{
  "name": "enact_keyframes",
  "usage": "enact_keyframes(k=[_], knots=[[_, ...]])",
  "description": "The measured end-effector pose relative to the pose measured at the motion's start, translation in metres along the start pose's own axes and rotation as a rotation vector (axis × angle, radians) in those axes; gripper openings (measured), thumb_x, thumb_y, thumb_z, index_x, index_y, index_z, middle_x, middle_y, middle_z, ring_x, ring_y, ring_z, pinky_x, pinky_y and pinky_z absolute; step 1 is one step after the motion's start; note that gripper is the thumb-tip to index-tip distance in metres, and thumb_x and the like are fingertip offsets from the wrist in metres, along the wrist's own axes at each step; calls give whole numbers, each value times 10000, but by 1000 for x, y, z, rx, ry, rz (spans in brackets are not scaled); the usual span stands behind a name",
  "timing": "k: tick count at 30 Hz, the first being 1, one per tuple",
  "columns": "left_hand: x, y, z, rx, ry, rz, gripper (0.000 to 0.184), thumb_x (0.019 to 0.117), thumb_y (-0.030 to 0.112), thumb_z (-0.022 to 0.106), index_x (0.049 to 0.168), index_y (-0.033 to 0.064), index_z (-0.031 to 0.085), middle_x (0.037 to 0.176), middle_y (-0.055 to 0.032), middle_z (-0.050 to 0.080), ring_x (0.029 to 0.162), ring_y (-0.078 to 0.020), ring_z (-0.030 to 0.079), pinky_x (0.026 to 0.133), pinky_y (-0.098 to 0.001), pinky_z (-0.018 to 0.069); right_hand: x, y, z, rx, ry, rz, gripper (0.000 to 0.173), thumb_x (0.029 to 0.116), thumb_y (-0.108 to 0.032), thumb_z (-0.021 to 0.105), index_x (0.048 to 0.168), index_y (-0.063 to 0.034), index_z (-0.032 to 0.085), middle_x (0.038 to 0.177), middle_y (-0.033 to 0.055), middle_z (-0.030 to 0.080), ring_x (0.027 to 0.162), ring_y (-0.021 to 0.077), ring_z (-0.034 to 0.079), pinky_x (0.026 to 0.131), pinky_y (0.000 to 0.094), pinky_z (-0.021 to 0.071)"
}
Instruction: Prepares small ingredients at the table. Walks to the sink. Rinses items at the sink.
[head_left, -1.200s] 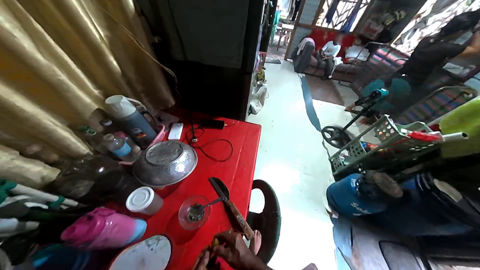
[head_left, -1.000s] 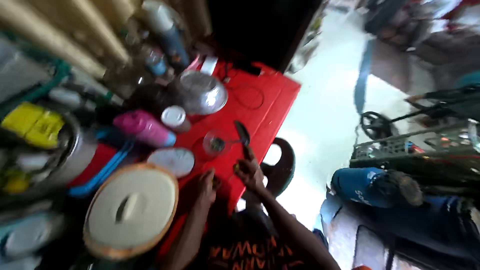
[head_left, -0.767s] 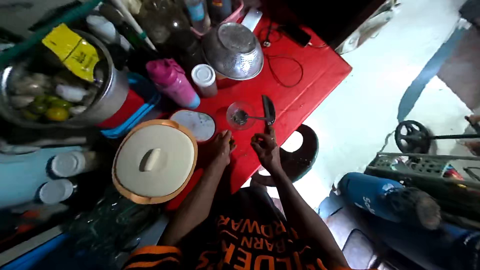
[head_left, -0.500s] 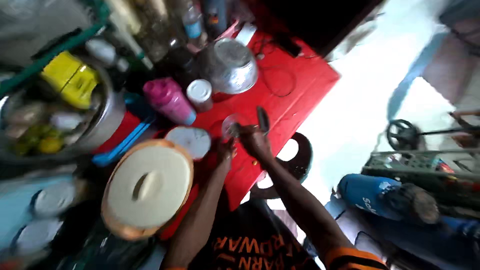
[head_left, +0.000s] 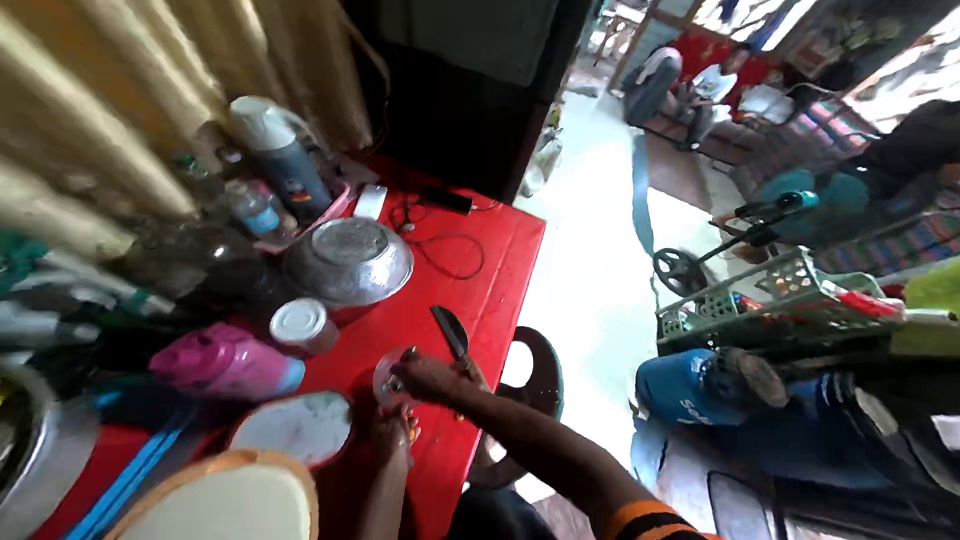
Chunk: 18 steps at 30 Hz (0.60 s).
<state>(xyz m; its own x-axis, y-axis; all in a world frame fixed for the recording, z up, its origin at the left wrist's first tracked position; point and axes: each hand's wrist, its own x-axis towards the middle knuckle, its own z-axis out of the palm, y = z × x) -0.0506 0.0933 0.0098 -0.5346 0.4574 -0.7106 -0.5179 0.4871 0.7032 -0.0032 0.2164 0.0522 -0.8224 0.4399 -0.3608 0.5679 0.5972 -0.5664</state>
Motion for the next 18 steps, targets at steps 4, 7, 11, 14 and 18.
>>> enact_keyframes(k=[4, 7, 11, 14, 18], knots=[[-9, -6, -4, -9, 3, -66, 438, 1081, 161, 515, 1478, 14, 403, 1107, -180, 620, 822, -193, 626, 705, -351, 558, -8, 14, 4, -39, 43, -120, 287, 992, -84, 627, 1263, -4, 679, 1314, 223, 642, 1169, 375, 653, 1014, 527, 528], [-4, -12, -6, -58, -5, -92, 542, 1067, 210, 558, 1548, 80, 344, 1233, -225, 619, 925, -262, 649, 784, -425, 567, -3, 15, 6, -61, 27, -101, 285, 1000, -98, 599, 1258, -26, 698, 1259, 234, 659, 1130, 395, 664, 971, 573, 537], [-7, -29, -22, -96, -58, -23, 517, 1050, 288, 595, 1498, 97, 421, 1087, -162, 659, 771, -187, 641, 679, -359, 562, 4, 19, 9, -155, -20, -94, 265, 1022, -153, 563, 1225, -83, 719, 1190, 203, 689, 1065, 397, 686, 896, 613, 553], [-17, -56, -41, -43, -67, 59, 529, 1055, 275, 578, 1504, 50, 411, 1067, -154, 674, 762, -171, 666, 693, -345, 587, 8, 16, 16, -242, -117, -83, 253, 1037, -158, 536, 1200, -59, 702, 1196, 220, 673, 1048, 419, 683, 866, 623, 554], [-30, -86, -68, 87, -79, 117, 555, 1043, 328, 590, 1508, 66, 441, 1047, -134, 708, 781, -191, 718, 722, -380, 633, 20, 19, 23, -365, -192, -46, 244, 1028, -168, 549, 1197, -65, 692, 1195, 236, 665, 1040, 439, 679, 843, 638, 555]])
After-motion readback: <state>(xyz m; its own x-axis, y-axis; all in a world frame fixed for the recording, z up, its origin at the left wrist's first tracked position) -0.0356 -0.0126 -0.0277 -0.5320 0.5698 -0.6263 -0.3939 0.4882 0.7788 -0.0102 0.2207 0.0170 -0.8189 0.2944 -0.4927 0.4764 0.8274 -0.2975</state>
